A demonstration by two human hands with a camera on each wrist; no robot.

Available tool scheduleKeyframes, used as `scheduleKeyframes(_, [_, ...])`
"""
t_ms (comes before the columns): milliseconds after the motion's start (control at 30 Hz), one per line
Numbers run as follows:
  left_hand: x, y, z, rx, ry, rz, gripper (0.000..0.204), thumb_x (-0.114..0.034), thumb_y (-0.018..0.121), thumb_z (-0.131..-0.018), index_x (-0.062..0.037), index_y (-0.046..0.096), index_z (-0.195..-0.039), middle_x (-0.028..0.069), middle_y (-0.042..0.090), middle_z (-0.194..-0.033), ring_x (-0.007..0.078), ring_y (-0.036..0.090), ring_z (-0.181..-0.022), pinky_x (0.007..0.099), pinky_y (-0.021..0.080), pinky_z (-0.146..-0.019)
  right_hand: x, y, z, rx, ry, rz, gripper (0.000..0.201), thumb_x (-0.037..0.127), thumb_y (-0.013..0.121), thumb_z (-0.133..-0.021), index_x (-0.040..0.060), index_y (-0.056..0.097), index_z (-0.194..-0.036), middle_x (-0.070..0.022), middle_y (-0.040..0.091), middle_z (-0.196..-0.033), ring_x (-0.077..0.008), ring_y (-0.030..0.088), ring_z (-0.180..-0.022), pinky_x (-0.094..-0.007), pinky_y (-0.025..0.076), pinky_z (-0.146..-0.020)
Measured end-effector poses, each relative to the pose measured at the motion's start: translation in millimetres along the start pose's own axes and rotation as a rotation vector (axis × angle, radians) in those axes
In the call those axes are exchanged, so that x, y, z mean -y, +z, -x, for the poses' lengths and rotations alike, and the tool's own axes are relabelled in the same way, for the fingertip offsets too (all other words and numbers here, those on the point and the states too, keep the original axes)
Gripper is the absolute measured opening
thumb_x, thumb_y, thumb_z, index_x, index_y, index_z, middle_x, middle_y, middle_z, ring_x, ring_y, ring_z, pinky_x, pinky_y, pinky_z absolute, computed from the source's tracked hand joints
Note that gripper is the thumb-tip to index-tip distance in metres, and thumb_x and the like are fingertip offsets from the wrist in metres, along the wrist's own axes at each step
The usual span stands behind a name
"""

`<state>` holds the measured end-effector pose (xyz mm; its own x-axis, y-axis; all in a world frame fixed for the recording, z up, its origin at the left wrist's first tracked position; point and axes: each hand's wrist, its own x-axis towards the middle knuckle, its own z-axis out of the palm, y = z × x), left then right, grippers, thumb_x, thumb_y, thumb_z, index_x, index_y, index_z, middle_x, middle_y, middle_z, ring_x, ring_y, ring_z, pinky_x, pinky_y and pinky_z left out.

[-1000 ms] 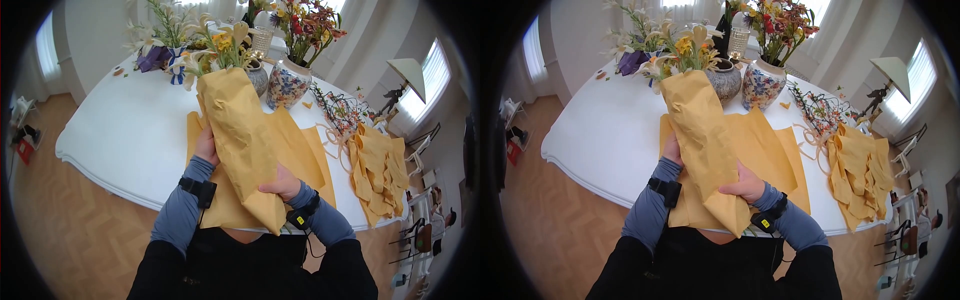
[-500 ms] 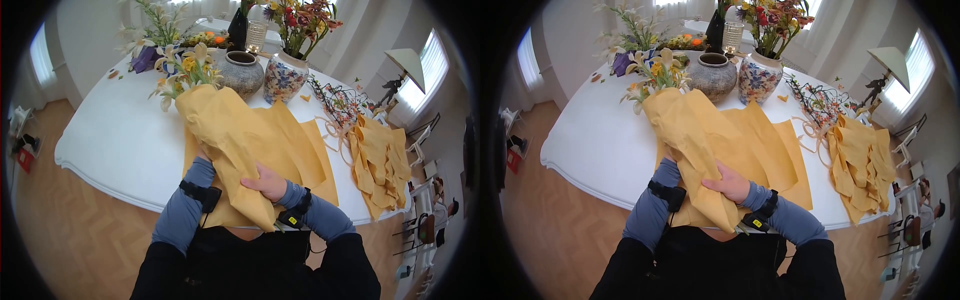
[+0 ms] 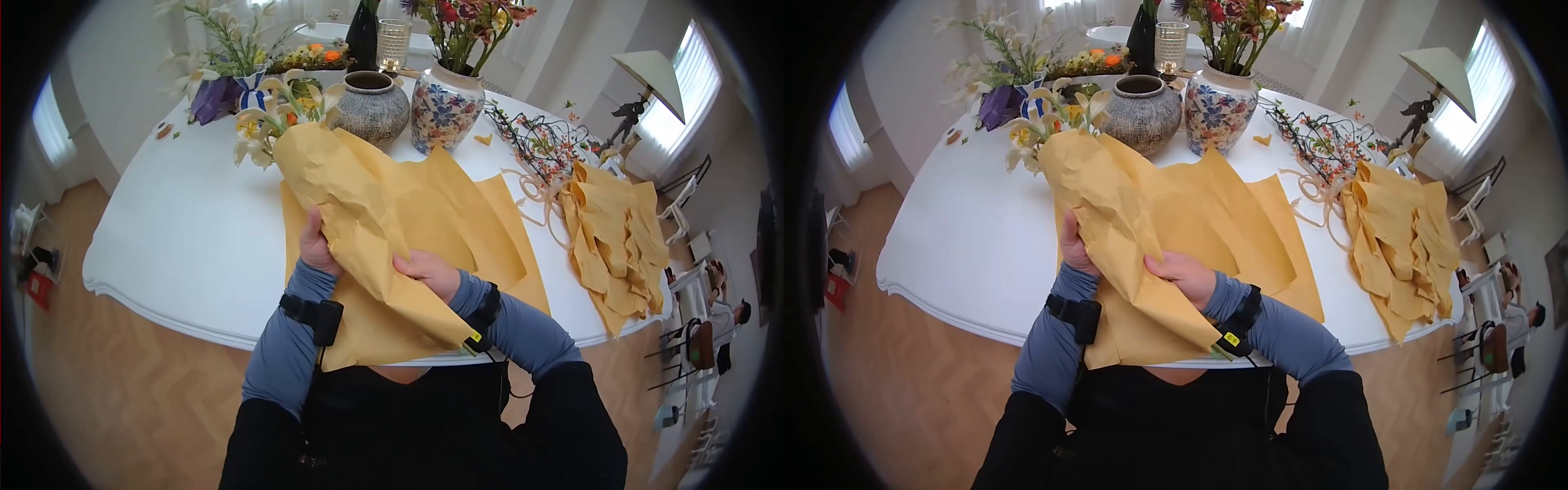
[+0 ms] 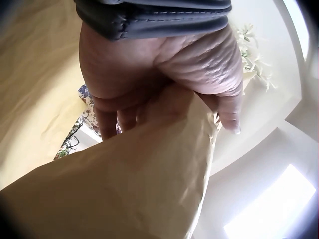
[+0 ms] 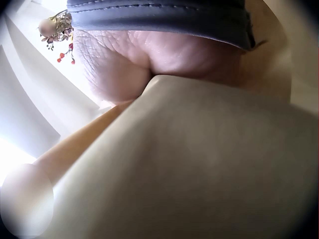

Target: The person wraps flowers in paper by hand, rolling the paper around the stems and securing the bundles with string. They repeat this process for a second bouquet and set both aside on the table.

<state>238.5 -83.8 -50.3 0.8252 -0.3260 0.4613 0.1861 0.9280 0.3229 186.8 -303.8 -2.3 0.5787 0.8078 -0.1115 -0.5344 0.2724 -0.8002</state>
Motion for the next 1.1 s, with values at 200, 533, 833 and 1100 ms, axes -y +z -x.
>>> scheduleKeyframes(200, [-3, 6, -7, -0.264, -0.03, -0.09, 0.047, -0.03, 0.059, -0.1, -0.0013, 0.054, -0.137, 0.0141, 0.064, -0.132, 0.0288, 0.064, -0.118, 0.044, 0.051, -0.104, -2, -1, -3, -0.021, 0.058, -0.04, 0.048, 0.036, 0.048, -0.108, 0.0009, 0.051, -0.14, -0.0092, 0.064, -0.129, -0.0178, 0.065, -0.114, -0.0338, 0.051, -0.1])
scheduleKeyframes(533, [-9, 18, -12, -0.377, -0.186, -0.151, 0.035, -0.02, 0.062, -0.098, 0.0016, 0.061, -0.126, 0.0129, 0.07, -0.118, 0.025, 0.07, -0.105, 0.039, 0.057, -0.093, 75, -26, 24, -0.759, -0.525, 1.634, 0.049, 0.042, 0.067, -0.095, 0.0057, 0.064, -0.128, -0.011, 0.067, -0.111, -0.0131, 0.061, -0.091, -0.0275, 0.051, -0.076])
scheduleKeyframes(833, [9, 27, -21, -0.484, 0.134, -0.486, 0.037, -0.003, 0.07, -0.09, 0.0033, 0.06, -0.124, 0.0122, 0.069, -0.116, 0.0249, 0.069, -0.102, 0.0368, 0.057, -0.09, 58, 39, -1, -0.322, 0.065, 1.384, 0.095, 0.057, 0.065, -0.09, -0.0071, 0.028, -0.15, -0.0278, 0.057, -0.133, -0.0341, 0.057, -0.125, -0.0392, 0.048, -0.102])
scheduleKeyframes(1100, [6, 11, -24, -0.569, 0.234, -0.57, 0.038, -0.018, 0.064, -0.098, 0.001, 0.057, -0.13, 0.0109, 0.068, -0.12, 0.0239, 0.068, -0.107, 0.0378, 0.056, -0.093, 35, 20, -8, -0.357, -0.051, 1.371, 0.099, 0.027, 0.077, -0.08, -0.0044, 0.019, -0.154, -0.0292, 0.054, -0.136, -0.0362, 0.057, -0.126, -0.0385, 0.046, -0.107])
